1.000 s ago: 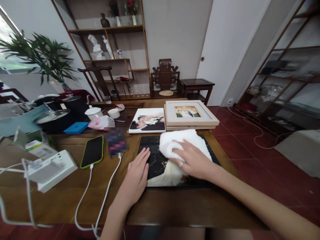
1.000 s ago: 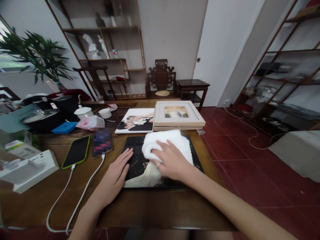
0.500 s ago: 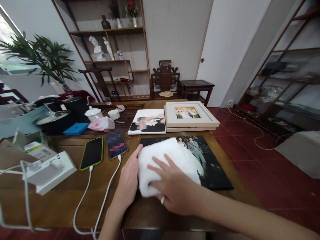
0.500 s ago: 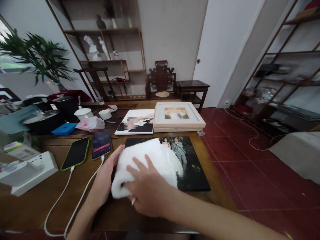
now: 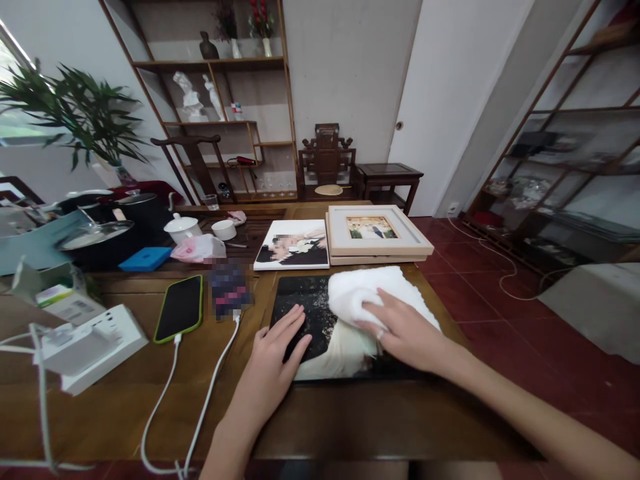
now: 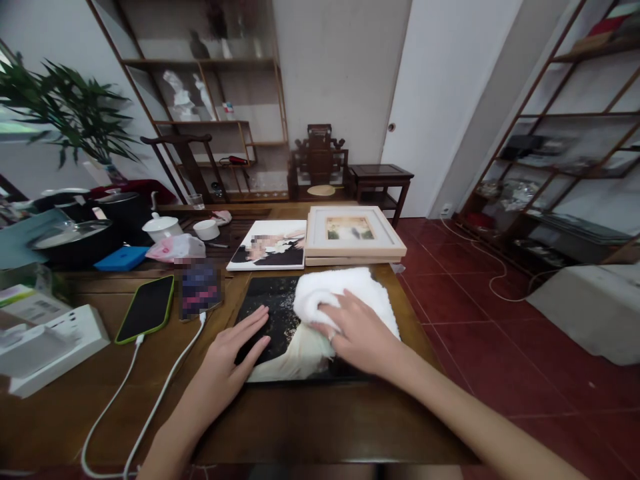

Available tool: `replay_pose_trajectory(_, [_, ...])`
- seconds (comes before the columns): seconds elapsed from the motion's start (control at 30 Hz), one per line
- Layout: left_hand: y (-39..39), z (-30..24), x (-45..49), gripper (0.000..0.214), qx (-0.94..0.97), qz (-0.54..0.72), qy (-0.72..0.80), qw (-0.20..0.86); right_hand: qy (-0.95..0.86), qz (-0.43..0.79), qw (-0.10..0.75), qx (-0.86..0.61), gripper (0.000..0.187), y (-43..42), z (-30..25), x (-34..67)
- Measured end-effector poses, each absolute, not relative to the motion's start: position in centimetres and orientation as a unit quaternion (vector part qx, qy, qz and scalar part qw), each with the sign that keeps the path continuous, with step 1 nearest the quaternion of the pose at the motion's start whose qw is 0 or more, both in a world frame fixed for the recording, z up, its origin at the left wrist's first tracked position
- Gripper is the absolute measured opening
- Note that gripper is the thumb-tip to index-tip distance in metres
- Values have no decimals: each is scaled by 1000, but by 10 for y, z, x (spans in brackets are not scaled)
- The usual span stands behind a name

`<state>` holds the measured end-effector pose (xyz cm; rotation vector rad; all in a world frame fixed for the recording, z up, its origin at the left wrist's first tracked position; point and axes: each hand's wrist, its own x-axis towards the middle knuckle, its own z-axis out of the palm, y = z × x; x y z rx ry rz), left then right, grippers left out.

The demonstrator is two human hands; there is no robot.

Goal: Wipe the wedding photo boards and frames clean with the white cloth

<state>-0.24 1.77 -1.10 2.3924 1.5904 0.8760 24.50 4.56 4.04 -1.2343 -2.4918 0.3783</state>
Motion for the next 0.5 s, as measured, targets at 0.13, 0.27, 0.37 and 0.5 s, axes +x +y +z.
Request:
replay_pose_trajectory(0.13, [19, -9, -1, 33, 803, 282, 523, 55, -870, 163, 187, -426, 31, 84, 45, 223])
replay_pose_trajectory(0.27, [20, -10, -1, 33, 808, 289, 512, 32, -901, 190, 178, -346, 29, 107, 50, 181])
replay_pose_trajectory(0.37, [21, -13, -4, 32, 808, 300, 507, 12, -920, 201, 165, -294, 29, 113, 52, 156])
replay_pose_trajectory(0.5, [23, -16, -6, 31, 804, 310, 507, 12, -925, 202, 160, -280, 27, 112, 51, 155])
